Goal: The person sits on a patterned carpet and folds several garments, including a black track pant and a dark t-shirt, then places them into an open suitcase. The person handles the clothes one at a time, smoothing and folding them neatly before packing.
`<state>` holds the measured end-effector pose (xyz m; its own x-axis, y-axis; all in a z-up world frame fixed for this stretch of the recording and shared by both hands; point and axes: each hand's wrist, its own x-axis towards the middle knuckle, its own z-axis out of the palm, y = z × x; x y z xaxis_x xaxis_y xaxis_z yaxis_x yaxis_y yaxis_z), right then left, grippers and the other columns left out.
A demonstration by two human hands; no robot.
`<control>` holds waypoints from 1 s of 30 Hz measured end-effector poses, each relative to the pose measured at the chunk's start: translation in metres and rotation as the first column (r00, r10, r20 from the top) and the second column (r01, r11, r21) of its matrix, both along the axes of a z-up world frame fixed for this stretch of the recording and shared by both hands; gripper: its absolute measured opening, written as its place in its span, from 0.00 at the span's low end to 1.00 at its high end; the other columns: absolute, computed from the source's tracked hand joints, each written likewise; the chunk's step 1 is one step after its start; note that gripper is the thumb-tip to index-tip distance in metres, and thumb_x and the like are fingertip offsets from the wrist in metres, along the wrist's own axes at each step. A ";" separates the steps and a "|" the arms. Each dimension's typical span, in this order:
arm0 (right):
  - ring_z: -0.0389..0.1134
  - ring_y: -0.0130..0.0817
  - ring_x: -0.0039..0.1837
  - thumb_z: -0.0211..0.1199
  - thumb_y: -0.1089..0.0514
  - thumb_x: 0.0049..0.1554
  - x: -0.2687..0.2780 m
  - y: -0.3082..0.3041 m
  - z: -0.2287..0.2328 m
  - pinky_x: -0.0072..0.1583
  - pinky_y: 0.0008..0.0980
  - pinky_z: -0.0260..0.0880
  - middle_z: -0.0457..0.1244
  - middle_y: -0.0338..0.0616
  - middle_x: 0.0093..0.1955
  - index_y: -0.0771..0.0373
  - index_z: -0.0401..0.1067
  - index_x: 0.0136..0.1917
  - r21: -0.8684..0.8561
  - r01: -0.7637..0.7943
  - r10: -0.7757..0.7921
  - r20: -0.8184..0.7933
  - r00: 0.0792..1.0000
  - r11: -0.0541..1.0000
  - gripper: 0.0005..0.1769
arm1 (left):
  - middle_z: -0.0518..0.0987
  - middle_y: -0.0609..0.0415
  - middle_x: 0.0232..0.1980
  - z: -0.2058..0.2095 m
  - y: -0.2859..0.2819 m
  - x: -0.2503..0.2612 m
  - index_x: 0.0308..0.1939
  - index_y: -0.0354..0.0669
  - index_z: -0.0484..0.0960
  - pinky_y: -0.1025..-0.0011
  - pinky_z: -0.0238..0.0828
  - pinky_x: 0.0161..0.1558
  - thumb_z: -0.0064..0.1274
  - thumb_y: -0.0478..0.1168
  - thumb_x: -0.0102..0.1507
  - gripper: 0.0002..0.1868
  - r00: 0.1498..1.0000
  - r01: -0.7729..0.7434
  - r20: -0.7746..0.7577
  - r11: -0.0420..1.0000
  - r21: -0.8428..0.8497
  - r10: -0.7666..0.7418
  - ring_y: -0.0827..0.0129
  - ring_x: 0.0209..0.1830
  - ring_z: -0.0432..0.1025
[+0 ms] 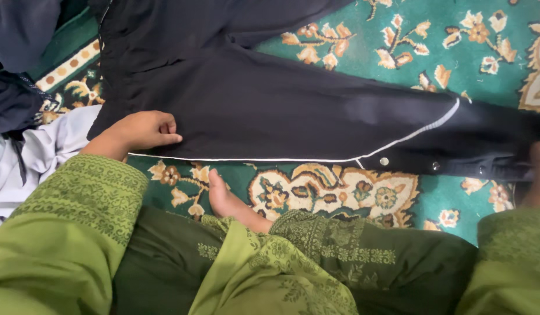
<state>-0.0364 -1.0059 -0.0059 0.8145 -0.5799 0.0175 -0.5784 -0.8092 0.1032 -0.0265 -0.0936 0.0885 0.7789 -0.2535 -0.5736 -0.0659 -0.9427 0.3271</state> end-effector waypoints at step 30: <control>0.71 0.43 0.58 0.72 0.51 0.48 -0.070 0.210 0.117 0.57 0.44 0.72 0.68 0.41 0.50 0.52 0.73 0.52 0.405 -0.643 0.752 -0.221 0.620 0.649 0.19 | 0.82 0.30 0.51 -0.075 0.141 -0.011 0.49 0.27 0.81 0.51 0.75 0.55 0.66 0.56 0.59 0.32 0.597 -0.796 0.189 0.605 0.019 0.779 0.41 0.51 0.79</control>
<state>-0.1069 -0.7961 0.1108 0.8863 0.2343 -0.3996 0.2080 -0.9721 -0.1086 -0.0379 0.0471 0.0132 0.7240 0.5464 -0.4210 0.6783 -0.6749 0.2906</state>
